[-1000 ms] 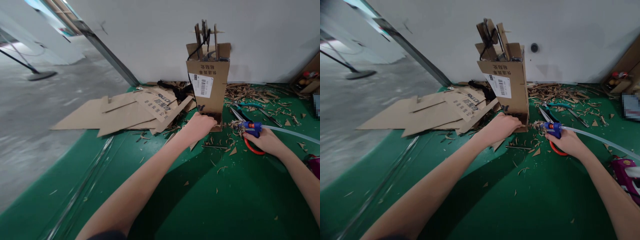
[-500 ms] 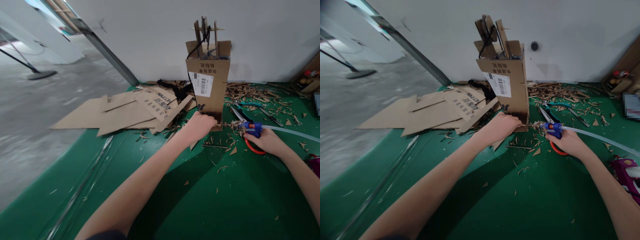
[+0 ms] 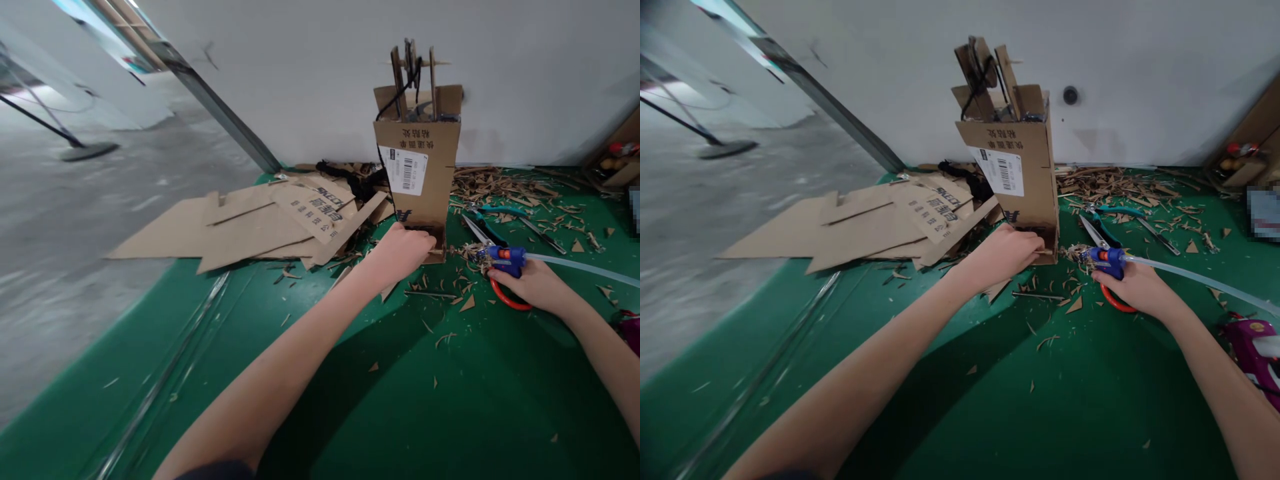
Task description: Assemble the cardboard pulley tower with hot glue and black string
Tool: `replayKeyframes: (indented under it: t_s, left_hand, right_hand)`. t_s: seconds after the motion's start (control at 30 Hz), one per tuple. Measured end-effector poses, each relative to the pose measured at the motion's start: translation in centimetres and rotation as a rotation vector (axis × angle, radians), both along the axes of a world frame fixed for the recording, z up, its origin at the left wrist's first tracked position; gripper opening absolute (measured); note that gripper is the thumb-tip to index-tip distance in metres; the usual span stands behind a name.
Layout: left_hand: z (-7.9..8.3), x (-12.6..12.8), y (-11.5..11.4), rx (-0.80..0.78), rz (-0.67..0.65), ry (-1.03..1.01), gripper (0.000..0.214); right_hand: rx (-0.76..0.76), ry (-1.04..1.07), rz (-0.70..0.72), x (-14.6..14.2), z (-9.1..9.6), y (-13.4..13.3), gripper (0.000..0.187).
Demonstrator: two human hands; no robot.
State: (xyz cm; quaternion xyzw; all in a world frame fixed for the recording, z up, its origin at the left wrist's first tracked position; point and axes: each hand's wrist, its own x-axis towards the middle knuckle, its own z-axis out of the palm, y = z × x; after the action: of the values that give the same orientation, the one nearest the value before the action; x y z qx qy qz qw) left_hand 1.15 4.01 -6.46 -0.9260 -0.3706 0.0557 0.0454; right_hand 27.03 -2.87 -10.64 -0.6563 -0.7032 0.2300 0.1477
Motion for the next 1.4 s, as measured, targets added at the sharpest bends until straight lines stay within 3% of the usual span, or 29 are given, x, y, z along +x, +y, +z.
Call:
replayKeyframes:
  t_s: [0.9,1.4]
  left_hand:
    - [-0.67,-0.58,0.42,-0.04,-0.034,-0.085,0.028]
    - [-0.79,-0.64,0.4,-0.021,-0.061,-0.1,0.032]
  right_hand:
    - [-0.032,0.031,-0.04,0.28,0.1,-0.18,0.037]
    - [0.048,0.025,0.019,0.38,-0.15,-0.17,0.035]
